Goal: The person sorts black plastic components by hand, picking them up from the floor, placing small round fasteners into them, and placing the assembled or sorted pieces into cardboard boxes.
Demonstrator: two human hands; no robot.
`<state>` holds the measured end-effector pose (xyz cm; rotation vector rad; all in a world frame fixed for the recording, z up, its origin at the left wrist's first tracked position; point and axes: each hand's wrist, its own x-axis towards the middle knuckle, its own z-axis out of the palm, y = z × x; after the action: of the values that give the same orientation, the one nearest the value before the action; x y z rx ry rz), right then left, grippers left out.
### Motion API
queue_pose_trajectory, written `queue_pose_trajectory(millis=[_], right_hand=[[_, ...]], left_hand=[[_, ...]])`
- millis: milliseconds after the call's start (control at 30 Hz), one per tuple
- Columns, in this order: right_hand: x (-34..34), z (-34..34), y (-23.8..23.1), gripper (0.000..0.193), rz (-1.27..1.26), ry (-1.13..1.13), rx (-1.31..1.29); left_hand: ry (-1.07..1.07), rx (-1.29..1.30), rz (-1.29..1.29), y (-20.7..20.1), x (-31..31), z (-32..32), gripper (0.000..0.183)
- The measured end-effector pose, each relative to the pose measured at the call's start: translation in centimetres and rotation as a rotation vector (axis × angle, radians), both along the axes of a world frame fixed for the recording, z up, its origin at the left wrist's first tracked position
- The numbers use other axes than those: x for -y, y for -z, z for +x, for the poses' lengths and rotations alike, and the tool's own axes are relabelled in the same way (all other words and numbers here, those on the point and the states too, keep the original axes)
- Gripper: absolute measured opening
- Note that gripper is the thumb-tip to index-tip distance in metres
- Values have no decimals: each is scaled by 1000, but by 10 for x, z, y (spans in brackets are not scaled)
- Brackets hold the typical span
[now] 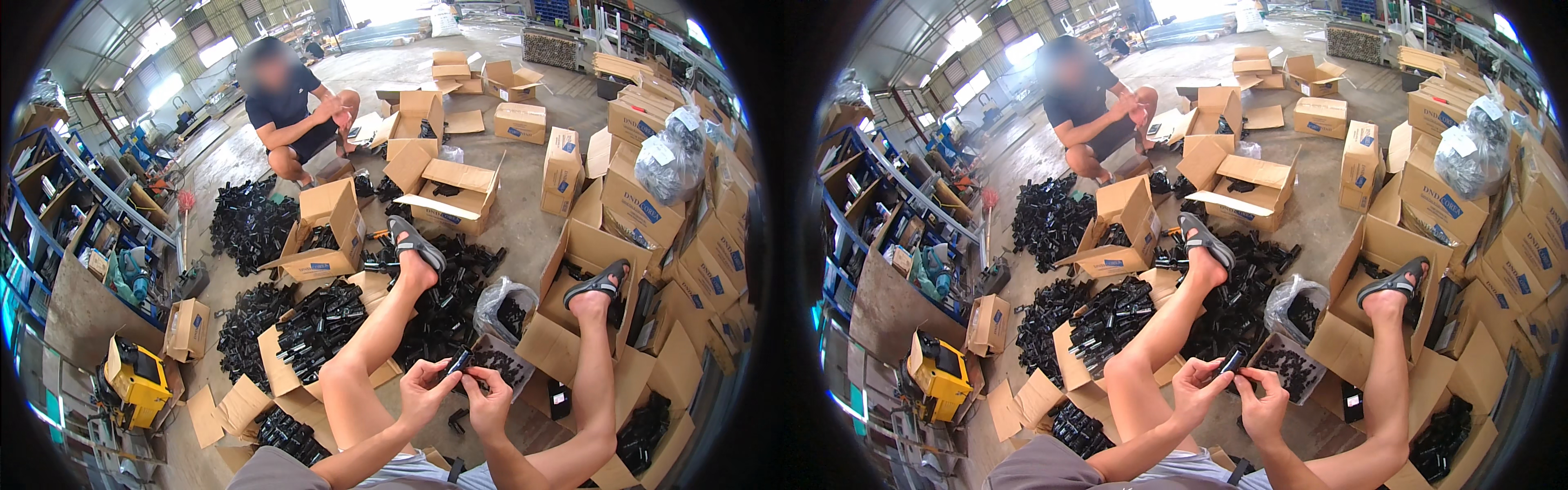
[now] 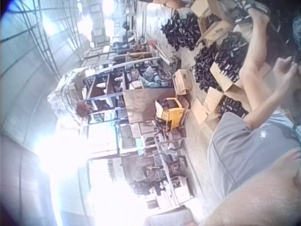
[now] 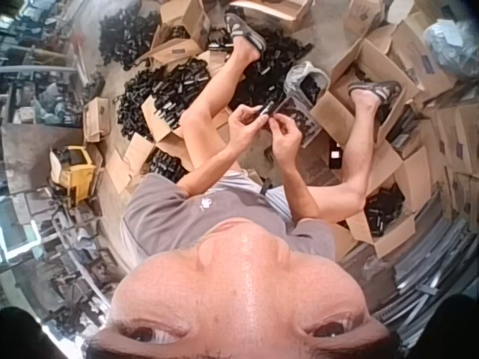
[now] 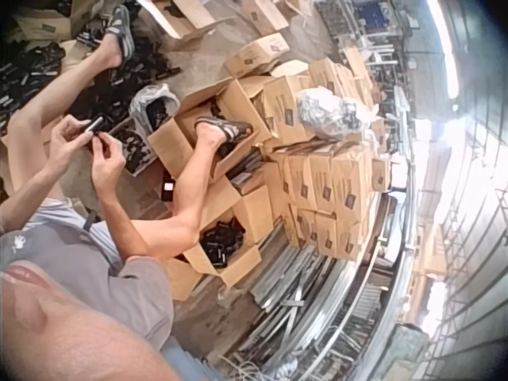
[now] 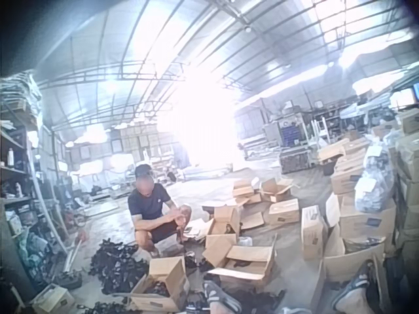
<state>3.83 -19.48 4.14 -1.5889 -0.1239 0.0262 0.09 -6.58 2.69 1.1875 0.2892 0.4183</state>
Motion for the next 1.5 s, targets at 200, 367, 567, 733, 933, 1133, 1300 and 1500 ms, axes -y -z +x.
queue_pose_trajectory(millis=[200, 367, 567, 733, 933, 1133, 1300, 1500], right_hand=[[-1, 4, 8, 13, 258, -46, -136], [-2, -1, 10, 9, 66, 36, 56], [-4, -3, 10, 15, 57, 18, 57], [-2, -4, -3, 16, 189, -27, -13], [-2, -6, 6, 14, 318, -6, -148], [1, -10, 21, 6, 148, 73, -56], [-8, -13, 15, 9, 276, 67, -191], [-17, -15, 4, 13, 79, 107, -55]], left_hand=[[15, 54, 27, -1, 1, 0, 22], [33, 73, 35, -1, 1, 0, 24], [52, 161, 10, -3, 1, 2, 25], [57, 138, 3, -6, 2, 3, 25], [60, 202, -6, -3, 5, 3, 24], [49, 195, 187, 10, 6, -3, 30], [95, 219, 84, 7, 4, 0, 30], [82, 211, 4, 12, -1, 0, 28]])
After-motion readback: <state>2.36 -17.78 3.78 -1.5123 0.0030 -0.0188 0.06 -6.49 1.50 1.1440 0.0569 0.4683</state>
